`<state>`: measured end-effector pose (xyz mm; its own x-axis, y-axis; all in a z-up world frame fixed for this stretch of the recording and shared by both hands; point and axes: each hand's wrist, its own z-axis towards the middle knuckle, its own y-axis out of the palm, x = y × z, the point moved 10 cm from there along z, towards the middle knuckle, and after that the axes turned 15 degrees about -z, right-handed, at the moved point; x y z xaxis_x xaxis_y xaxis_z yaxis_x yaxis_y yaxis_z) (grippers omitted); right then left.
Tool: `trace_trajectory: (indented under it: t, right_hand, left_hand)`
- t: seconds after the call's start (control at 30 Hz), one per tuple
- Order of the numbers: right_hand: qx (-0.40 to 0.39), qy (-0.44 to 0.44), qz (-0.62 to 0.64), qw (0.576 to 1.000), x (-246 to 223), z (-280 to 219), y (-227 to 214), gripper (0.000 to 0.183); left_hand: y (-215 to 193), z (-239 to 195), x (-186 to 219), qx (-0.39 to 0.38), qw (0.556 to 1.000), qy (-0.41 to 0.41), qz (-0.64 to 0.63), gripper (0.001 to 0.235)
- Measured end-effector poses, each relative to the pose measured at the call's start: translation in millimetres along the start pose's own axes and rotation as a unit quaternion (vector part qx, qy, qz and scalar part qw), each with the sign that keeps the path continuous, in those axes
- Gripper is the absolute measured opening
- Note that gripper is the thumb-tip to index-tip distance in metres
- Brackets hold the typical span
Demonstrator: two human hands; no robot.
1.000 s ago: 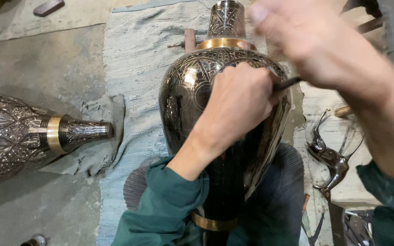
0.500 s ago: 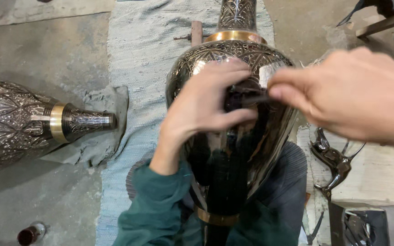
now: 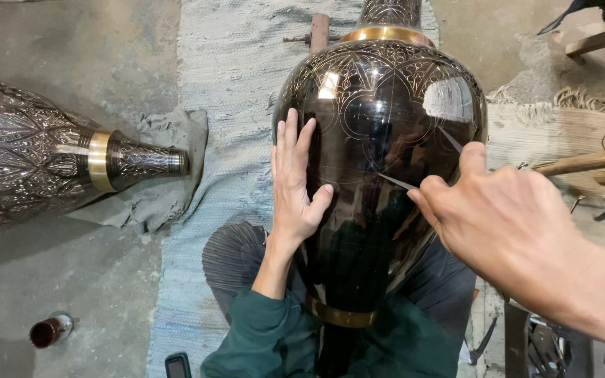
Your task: The person sits on the floor and uses a fine metal tool to engrave intricate floral patterns onto the surface of a large dark vase. They hold the vase steady with one hand while carefully carving lines with the other.
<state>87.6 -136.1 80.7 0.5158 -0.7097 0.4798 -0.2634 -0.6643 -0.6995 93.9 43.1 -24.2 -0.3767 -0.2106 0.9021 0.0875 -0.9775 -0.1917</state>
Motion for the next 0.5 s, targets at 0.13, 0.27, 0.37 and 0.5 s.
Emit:
trace_trajectory:
  t: [0.13, 0.27, 0.37, 0.5]
  right_hand:
    - [-0.006, -0.003, -0.007, 1.000, -0.3, 2.1, 4.7, 0.051]
    - [0.016, -0.034, -0.060, 0.997, -2.4, 4.2, 17.1, 0.052]
    - [0.051, -0.083, -0.147, 0.984, 0.9, 5.2, 31.9, 0.050]
    - [0.069, -0.138, -0.229, 0.961, 14.7, 3.3, 51.6, 0.044]
  left_hand:
    - [0.7, -0.2, -1.5, 0.000, 1.000, -0.001, 0.005, 0.088]
    - [-1.4, 0.0, -0.9, 0.006, 1.000, 0.003, -0.005, 0.093]
    - [-2.2, 0.1, 0.1, 0.005, 1.000, 0.005, -0.006, 0.096]
    - [-1.7, 1.4, 2.6, 0.007, 1.000, 0.014, -0.001, 0.094]
